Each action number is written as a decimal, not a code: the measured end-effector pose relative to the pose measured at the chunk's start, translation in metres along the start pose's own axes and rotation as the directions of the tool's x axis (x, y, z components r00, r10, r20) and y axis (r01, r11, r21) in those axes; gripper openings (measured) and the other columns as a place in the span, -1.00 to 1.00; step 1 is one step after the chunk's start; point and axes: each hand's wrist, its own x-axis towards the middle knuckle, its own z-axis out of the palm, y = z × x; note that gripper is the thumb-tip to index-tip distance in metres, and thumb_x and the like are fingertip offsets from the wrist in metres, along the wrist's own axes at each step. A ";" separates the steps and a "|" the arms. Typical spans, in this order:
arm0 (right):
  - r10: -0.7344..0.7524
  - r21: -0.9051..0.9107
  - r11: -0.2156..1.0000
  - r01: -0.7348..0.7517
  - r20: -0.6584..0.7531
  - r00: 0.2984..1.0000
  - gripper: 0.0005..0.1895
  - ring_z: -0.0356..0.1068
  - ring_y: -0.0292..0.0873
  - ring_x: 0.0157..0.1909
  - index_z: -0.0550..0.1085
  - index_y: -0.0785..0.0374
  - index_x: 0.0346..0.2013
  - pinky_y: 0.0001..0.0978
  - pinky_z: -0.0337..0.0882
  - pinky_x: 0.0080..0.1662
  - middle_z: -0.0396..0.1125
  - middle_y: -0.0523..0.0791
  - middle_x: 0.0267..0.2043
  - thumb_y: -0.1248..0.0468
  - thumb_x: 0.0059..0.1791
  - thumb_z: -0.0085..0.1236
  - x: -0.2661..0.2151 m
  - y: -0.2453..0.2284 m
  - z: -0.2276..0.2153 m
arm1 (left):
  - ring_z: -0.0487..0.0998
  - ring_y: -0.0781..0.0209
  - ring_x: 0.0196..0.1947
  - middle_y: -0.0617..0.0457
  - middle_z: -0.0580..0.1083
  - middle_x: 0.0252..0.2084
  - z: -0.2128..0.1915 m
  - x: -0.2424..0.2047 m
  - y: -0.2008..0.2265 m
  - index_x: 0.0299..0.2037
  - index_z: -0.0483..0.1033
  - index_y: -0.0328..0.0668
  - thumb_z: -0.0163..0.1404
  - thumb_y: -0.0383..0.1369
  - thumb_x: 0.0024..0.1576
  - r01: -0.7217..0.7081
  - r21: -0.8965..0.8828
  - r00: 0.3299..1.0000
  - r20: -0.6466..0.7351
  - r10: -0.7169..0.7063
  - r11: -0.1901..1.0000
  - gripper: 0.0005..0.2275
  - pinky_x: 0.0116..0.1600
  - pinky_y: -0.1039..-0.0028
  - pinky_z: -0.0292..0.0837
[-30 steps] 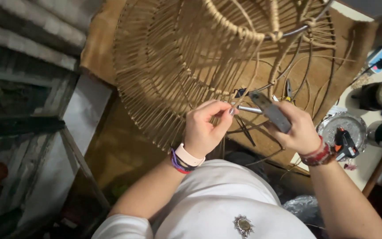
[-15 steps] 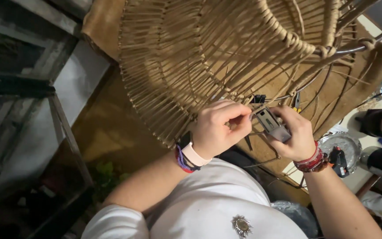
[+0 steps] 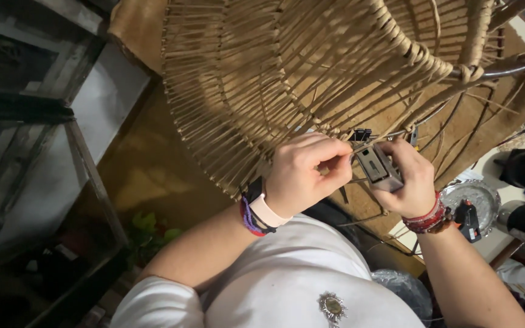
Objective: Assembling a wicker lampshade using a hot glue gun, scissors, and pliers
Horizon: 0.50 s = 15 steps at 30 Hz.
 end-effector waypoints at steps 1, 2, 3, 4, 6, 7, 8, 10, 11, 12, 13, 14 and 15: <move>0.002 0.000 1.000 -0.002 0.000 1.000 -0.45 0.34 0.07 -0.38 0.52 0.30 -0.06 -0.16 0.38 -0.23 0.29 0.00 -0.34 0.12 -0.28 0.29 -0.002 0.003 0.001 | 0.49 0.05 -0.61 0.07 0.36 -0.66 0.000 -0.001 0.001 -0.41 0.54 -0.17 0.06 -0.50 0.15 0.002 -0.001 1.000 0.001 -0.002 1.000 -0.91 -0.39 0.38 0.46; -0.005 -0.003 1.000 0.005 -0.009 1.000 -0.47 0.34 0.09 -0.40 0.52 0.29 -0.10 -0.15 0.38 -0.24 0.28 -0.01 -0.37 0.12 -0.29 0.31 -0.004 0.007 0.003 | 0.48 0.05 -0.61 0.08 0.35 -0.66 0.000 0.000 0.001 -0.41 0.53 -0.17 0.05 -0.50 0.15 0.004 -0.001 1.000 0.000 -0.004 1.000 -0.91 -0.40 0.39 0.45; -0.011 -0.006 1.000 0.011 -0.017 1.000 -0.49 0.33 0.11 -0.41 0.52 0.28 -0.13 -0.14 0.37 -0.25 0.28 -0.01 -0.39 0.12 -0.30 0.32 -0.005 0.011 0.004 | 0.48 0.06 -0.62 0.08 0.35 -0.66 0.000 0.000 0.001 -0.42 0.53 -0.17 0.05 -0.51 0.15 0.007 0.000 1.000 -0.002 -0.007 1.000 -0.90 -0.41 0.39 0.45; -0.010 -0.005 1.000 0.010 -0.018 1.000 -0.49 0.33 0.11 -0.41 0.52 0.28 -0.13 -0.14 0.37 -0.25 0.28 -0.01 -0.39 0.12 -0.30 0.32 -0.011 0.019 0.008 | 0.48 0.06 -0.62 0.08 0.35 -0.66 0.000 0.000 0.001 -0.42 0.53 -0.17 0.05 -0.51 0.15 0.008 0.000 1.000 0.000 -0.008 1.000 -0.90 -0.41 0.39 0.45; 0.012 -0.010 1.000 -0.012 -0.062 0.998 -0.60 0.30 0.03 -0.46 0.51 0.21 -0.23 -0.27 0.35 -0.29 0.24 -0.08 -0.45 0.11 -0.28 0.31 -0.022 0.035 0.015 | 0.49 0.05 -0.62 0.07 0.36 -0.66 0.000 0.000 -0.001 -0.41 0.53 -0.17 0.06 -0.50 0.15 0.038 -0.033 0.999 0.009 -0.038 0.999 -0.90 -0.41 0.37 0.45; 0.012 -0.009 1.000 -0.012 -0.063 0.998 -0.60 0.30 0.03 -0.46 0.51 0.21 -0.23 -0.27 0.35 -0.29 0.24 -0.08 -0.45 0.11 -0.28 0.31 -0.025 0.041 0.017 | 0.49 0.05 -0.62 0.07 0.36 -0.66 -0.001 -0.001 -0.001 -0.41 0.53 -0.17 0.06 -0.50 0.15 0.037 -0.033 0.999 0.011 -0.037 0.999 -0.90 -0.41 0.37 0.45; 0.032 -0.004 0.999 -0.032 -0.050 0.998 -0.60 0.32 0.04 -0.45 0.51 0.20 -0.24 -0.26 0.35 -0.30 0.25 -0.07 -0.44 0.10 -0.28 0.35 -0.029 0.046 0.019 | 0.50 0.04 -0.60 0.06 0.38 -0.65 -0.001 -0.003 -0.002 -0.41 0.54 -0.15 0.06 -0.49 0.15 0.087 -0.041 0.996 0.028 -0.086 0.995 -0.91 -0.41 0.38 0.45; 0.051 -0.001 0.999 -0.051 -0.044 0.998 -0.59 0.34 0.05 -0.44 0.51 0.19 -0.25 -0.24 0.35 -0.30 0.27 -0.06 -0.44 0.10 -0.29 0.38 -0.020 0.032 0.017 | 0.51 0.03 -0.59 0.06 0.40 -0.65 -0.001 -0.003 -0.003 -0.41 0.55 -0.13 0.07 -0.47 0.14 0.132 -0.049 0.990 0.051 -0.129 0.990 -0.91 -0.40 0.38 0.46; 0.047 0.020 0.999 -0.046 -0.033 0.998 -0.54 0.37 0.08 -0.40 0.50 0.27 -0.17 -0.18 0.37 -0.27 0.30 0.00 -0.39 0.13 -0.26 0.40 -0.008 0.011 0.014 | 0.51 0.06 -0.59 0.07 0.40 -0.65 -0.001 -0.002 -0.002 -0.41 0.55 -0.13 0.07 -0.47 0.14 0.141 -0.059 0.989 0.060 -0.137 0.988 -0.91 -0.40 0.40 0.46; 0.044 0.041 0.998 -0.043 -0.016 0.999 -0.50 0.40 0.11 -0.35 0.48 0.35 -0.10 -0.12 0.40 -0.24 0.33 0.06 -0.34 0.17 -0.23 0.42 0.002 -0.009 0.010 | 0.51 0.08 -0.59 0.08 0.40 -0.65 -0.001 -0.002 -0.001 -0.42 0.56 -0.13 0.07 -0.48 0.14 0.156 -0.070 0.986 0.067 -0.151 0.985 -0.91 -0.40 0.42 0.46; 0.045 0.041 0.998 -0.044 -0.017 0.999 -0.50 0.40 0.11 -0.35 0.48 0.35 -0.10 -0.12 0.40 -0.24 0.33 0.06 -0.34 0.17 -0.23 0.42 0.002 -0.011 0.006 | 0.51 0.08 -0.59 0.08 0.40 -0.65 -0.002 -0.004 0.001 -0.42 0.56 -0.13 0.07 -0.48 0.14 0.155 -0.071 0.986 0.068 -0.151 0.985 -0.91 -0.40 0.42 0.46; 0.047 0.045 0.998 -0.047 -0.007 0.999 -0.43 0.41 0.15 -0.27 0.47 0.37 -0.02 -0.09 0.39 -0.19 0.34 0.09 -0.25 0.18 -0.25 0.40 0.001 -0.012 0.002 | 0.50 0.10 -0.59 0.06 0.40 -0.65 -0.003 -0.005 0.002 -0.41 0.56 -0.15 0.05 -0.49 0.15 0.183 -0.083 0.982 0.066 -0.178 0.980 -0.90 -0.40 0.42 0.45; 0.050 0.048 0.998 -0.050 0.004 0.999 -0.36 0.42 0.20 -0.18 0.46 0.39 0.06 -0.06 0.39 -0.13 0.36 0.12 -0.16 0.19 -0.26 0.38 0.001 -0.014 -0.002 | 0.50 0.12 -0.59 0.04 0.41 -0.64 -0.004 -0.006 0.003 -0.40 0.56 -0.18 0.03 -0.51 0.15 0.210 -0.095 0.977 0.063 -0.205 0.973 -0.90 -0.40 0.43 0.44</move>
